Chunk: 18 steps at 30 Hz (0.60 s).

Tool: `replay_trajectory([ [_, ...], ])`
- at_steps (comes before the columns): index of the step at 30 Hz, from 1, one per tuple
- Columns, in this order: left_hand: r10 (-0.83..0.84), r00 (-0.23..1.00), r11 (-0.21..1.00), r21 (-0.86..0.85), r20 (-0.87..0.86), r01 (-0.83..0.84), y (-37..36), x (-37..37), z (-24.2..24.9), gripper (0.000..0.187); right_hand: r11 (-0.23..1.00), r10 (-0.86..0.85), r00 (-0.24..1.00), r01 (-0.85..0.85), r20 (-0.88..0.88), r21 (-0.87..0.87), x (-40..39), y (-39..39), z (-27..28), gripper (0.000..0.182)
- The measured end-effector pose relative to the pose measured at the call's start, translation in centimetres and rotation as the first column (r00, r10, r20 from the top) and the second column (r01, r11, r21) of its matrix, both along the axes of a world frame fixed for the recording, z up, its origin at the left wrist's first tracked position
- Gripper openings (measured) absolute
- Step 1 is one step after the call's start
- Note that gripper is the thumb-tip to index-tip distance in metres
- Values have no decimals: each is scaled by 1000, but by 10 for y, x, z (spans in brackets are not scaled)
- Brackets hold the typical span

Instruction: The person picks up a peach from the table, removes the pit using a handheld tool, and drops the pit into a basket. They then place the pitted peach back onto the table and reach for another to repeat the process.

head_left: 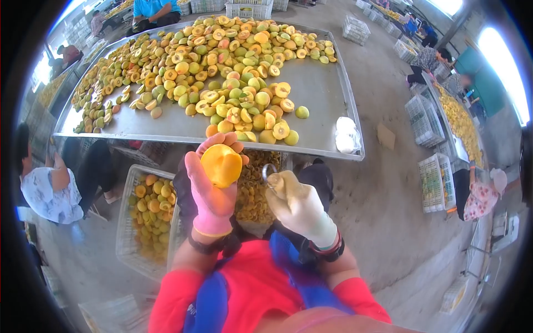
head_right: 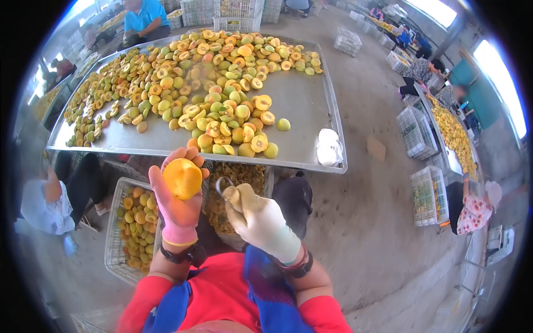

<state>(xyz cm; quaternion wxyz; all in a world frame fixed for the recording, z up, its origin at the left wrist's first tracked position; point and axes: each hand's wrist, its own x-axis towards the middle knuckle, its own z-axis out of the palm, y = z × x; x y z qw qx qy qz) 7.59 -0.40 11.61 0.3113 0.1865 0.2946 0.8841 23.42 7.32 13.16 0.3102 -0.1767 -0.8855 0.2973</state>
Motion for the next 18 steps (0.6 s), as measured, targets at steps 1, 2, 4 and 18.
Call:
replay_trajectory([
  [1,6,1000,1000,-4,7,-6,0,-4,-3,65,1000,8,1000,-8,15,10,1,1,3,17],
  [2,10,1000,1000,-10,16,-10,1,-8,-5,65,999,-5,1000,5,13,-40,1,3,2,18],
  [4,28,999,999,-38,40,-27,1,-13,-8,64,988,-35,999,37,16,-151,2,5,-6,19],
  [18,17,992,997,-74,128,-7,24,-45,-48,63,999,-51,991,50,126,10,-7,43,-53,11],
])
